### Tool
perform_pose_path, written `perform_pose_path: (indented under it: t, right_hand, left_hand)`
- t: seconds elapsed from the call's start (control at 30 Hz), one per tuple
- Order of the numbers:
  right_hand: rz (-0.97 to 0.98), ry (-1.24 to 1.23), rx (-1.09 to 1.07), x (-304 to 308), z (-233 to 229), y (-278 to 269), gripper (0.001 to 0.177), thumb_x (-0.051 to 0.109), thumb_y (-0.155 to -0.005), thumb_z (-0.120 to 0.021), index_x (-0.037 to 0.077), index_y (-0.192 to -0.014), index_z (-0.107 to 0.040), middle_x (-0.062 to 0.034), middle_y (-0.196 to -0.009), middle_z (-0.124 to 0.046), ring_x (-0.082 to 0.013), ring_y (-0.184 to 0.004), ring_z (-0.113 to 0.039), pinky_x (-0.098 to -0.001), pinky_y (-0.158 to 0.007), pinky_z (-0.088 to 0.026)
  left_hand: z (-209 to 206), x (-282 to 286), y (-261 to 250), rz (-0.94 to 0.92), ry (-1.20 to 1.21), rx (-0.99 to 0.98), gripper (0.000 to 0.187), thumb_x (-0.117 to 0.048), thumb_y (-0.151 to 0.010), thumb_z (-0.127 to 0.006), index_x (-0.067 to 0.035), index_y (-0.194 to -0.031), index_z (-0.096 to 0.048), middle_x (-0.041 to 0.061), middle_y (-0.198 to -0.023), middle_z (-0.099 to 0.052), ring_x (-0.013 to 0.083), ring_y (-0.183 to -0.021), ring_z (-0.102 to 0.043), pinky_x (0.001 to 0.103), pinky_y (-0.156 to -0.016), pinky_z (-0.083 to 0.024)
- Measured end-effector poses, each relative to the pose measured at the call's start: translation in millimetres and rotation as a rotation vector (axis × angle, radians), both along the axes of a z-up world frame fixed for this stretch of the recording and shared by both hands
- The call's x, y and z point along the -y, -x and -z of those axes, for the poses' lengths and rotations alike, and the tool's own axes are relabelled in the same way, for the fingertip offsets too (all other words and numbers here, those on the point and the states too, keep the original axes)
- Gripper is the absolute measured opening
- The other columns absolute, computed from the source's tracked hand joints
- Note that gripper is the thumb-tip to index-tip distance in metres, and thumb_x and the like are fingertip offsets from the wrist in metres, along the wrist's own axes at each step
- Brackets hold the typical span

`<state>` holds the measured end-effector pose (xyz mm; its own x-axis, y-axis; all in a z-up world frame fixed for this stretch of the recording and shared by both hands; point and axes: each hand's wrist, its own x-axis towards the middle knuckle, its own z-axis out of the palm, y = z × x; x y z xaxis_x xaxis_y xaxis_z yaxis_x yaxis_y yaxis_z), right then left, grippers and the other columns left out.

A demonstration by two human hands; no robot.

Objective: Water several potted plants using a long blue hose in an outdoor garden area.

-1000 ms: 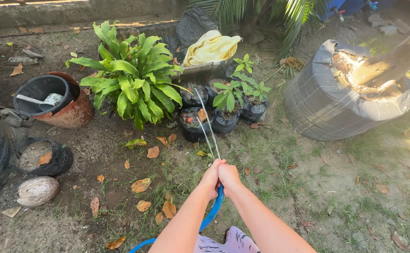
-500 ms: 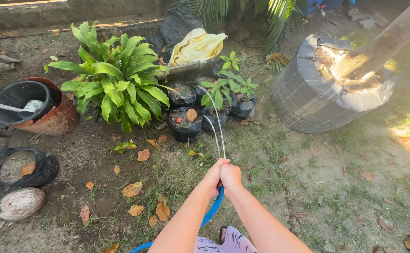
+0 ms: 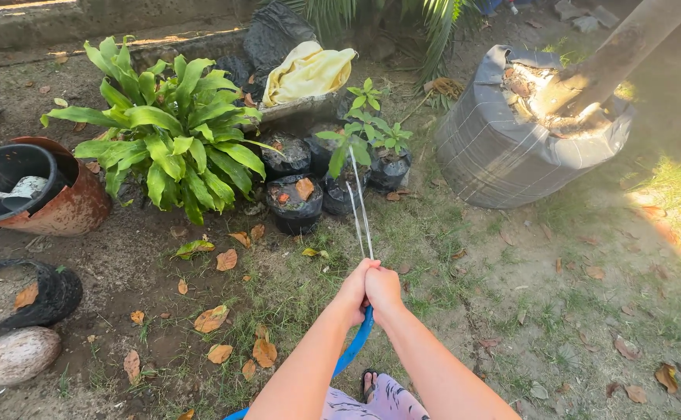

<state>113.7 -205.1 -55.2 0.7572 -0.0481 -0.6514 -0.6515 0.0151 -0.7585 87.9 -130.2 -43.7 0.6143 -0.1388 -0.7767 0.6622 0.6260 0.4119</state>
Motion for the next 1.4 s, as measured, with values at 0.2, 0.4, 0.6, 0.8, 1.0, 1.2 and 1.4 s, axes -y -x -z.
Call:
perform_pose_path:
  t: [0.2, 0.4, 0.6, 0.8, 1.0, 1.2, 1.4]
  right_hand:
    - [-0.030, 0.006, 0.034, -1.7, -0.6, -1.4, 0.023, 0.013, -0.094, -0.049, -0.002, -0.087, -0.066, -0.0068, -0.061, -0.054, -0.0161, -0.044, -0.045, -0.0355, -0.040, -0.030]
    - [-0.029, 0.001, 0.040, -2.6, 2.0, -2.9, 0.024, 0.014, -0.095, -0.049, -0.002, -0.087, -0.065, -0.0067, -0.059, -0.054, -0.0163, -0.044, -0.045, -0.0355, -0.040, -0.030]
    - [-0.056, -0.004, 0.037, -4.8, -9.4, -3.0, 0.022, 0.015, -0.096, -0.049, 0.000, -0.089, -0.065, -0.0050, -0.061, -0.053, -0.0154, -0.045, -0.044, -0.0347, -0.040, -0.030]
    - [-0.103, 0.020, 0.011, -5.7, -21.5, 1.3, 0.024, 0.016, -0.097, -0.049, 0.000, -0.088, -0.065, -0.0052, -0.061, -0.053, -0.0155, -0.044, -0.043, -0.0347, -0.041, -0.031]
    - [0.012, 0.034, 0.076, -6.4, -18.6, 4.1, 0.023, 0.012, -0.095, -0.049, -0.002, -0.086, -0.064, -0.0057, -0.061, -0.054, -0.0153, -0.045, -0.044, -0.0358, -0.040, -0.030]
    - [0.117, 0.020, 0.122, -3.3, -24.2, 4.2, 0.020, 0.014, -0.095, -0.050, 0.000, -0.084, -0.058, -0.0057, -0.063, -0.053, -0.0159, -0.046, -0.045, -0.0363, -0.040, -0.031]
    - [0.121, 0.032, 0.110, 4.2, -25.0, 2.1, 0.018, 0.013, -0.093, -0.051, 0.001, -0.083, -0.059, -0.0052, -0.064, -0.055, -0.0152, -0.048, -0.047, -0.0358, -0.040, -0.032]
  left_hand:
    - [-2.1, -1.6, -0.4, -0.011, 0.015, 0.033, 0.036, -0.054, -0.082, -0.070, -0.023, -0.070, -0.057, -0.006, -0.056, -0.040, 0.0110, -0.048, -0.028, 0.030, -0.052, -0.025]
    - [-6.6, -2.6, -1.0, 0.013, -0.032, 0.002, 0.037, -0.056, -0.081, -0.069, -0.023, -0.071, -0.057, -0.006, -0.057, -0.039, 0.0113, -0.050, -0.028, 0.029, -0.055, -0.027]
    - [-4.2, -2.8, -1.1, -0.008, -0.030, 0.019, 0.037, -0.057, -0.081, -0.069, -0.023, -0.071, -0.057, -0.006, -0.057, -0.039, 0.0110, -0.049, -0.028, 0.029, -0.054, -0.026]
    - [-11.0, -2.3, 3.0, -0.040, -0.058, -0.009, 0.042, -0.058, -0.081, -0.070, -0.022, -0.069, -0.053, -0.007, -0.057, -0.038, 0.0106, -0.049, -0.030, 0.029, -0.053, -0.026]
    - [-18.9, -4.6, 1.6, 0.025, -0.015, 0.052, 0.040, -0.057, -0.080, -0.070, -0.022, -0.067, -0.054, -0.006, -0.057, -0.041, 0.0107, -0.048, -0.031, 0.029, -0.049, -0.026]
    - [-37.3, -2.3, -2.9, 0.099, -0.033, 0.041, 0.037, -0.055, -0.081, -0.069, -0.022, -0.069, -0.057, -0.006, -0.058, -0.045, 0.0096, -0.049, -0.036, 0.028, -0.050, -0.028]
    - [-29.4, 3.2, -7.1, 0.148, -0.042, 0.051, 0.041, -0.057, -0.081, -0.070, -0.022, -0.066, -0.054, -0.007, -0.056, -0.041, 0.0093, -0.047, -0.033, 0.028, -0.047, -0.026]
